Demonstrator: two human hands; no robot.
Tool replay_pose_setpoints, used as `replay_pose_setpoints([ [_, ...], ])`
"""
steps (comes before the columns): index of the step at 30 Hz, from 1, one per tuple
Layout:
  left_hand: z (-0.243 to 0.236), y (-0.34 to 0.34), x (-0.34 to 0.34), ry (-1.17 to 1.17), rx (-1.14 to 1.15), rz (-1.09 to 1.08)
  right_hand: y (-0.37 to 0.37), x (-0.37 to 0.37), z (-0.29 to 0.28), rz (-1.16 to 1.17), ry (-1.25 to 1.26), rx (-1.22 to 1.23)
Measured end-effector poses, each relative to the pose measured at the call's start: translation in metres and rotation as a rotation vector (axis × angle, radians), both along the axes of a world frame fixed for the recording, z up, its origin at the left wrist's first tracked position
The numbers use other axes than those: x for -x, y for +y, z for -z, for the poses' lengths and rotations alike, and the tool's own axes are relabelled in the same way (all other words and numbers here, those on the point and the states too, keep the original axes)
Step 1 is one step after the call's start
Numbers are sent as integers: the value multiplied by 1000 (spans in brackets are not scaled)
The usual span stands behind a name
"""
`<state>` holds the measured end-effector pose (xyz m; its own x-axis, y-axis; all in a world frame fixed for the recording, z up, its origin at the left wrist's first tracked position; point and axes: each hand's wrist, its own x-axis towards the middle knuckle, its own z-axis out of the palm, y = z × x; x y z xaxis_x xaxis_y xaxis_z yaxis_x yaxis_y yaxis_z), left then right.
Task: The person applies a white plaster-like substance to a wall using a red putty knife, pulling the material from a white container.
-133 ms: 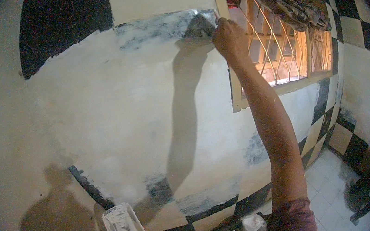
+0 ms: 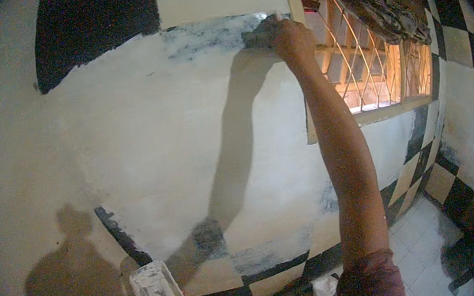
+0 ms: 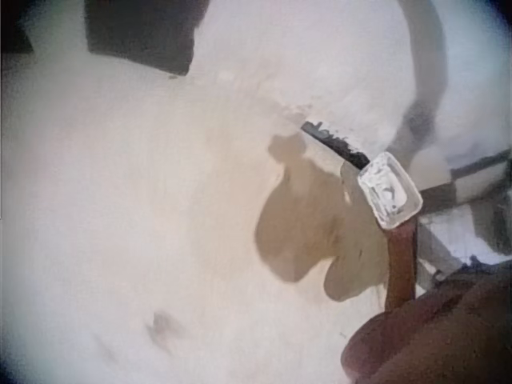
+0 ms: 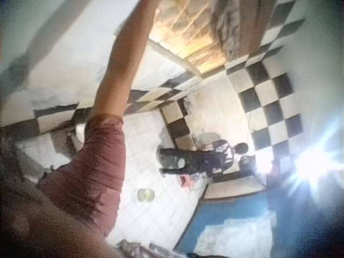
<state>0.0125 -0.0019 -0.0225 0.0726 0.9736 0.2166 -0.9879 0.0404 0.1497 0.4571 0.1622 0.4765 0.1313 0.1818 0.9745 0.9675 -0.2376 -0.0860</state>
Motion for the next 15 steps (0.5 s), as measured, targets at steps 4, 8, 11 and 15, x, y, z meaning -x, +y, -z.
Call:
replay_pose_setpoints([
  [4, -30, -18, 37, -219, -27, -45, 39, 115, 12, -117, -5, 116],
  [8, -46, -15, 40, 85, 180, -282, 68, 245, 31, -329, -320, -142],
  [11, -51, -16, 51, -191, -91, 168, 21, 281, 36, -471, -323, -48],
  [15, -34, -17, 56, 14, 40, -51, -1, 220, 56, -442, -272, -93],
])
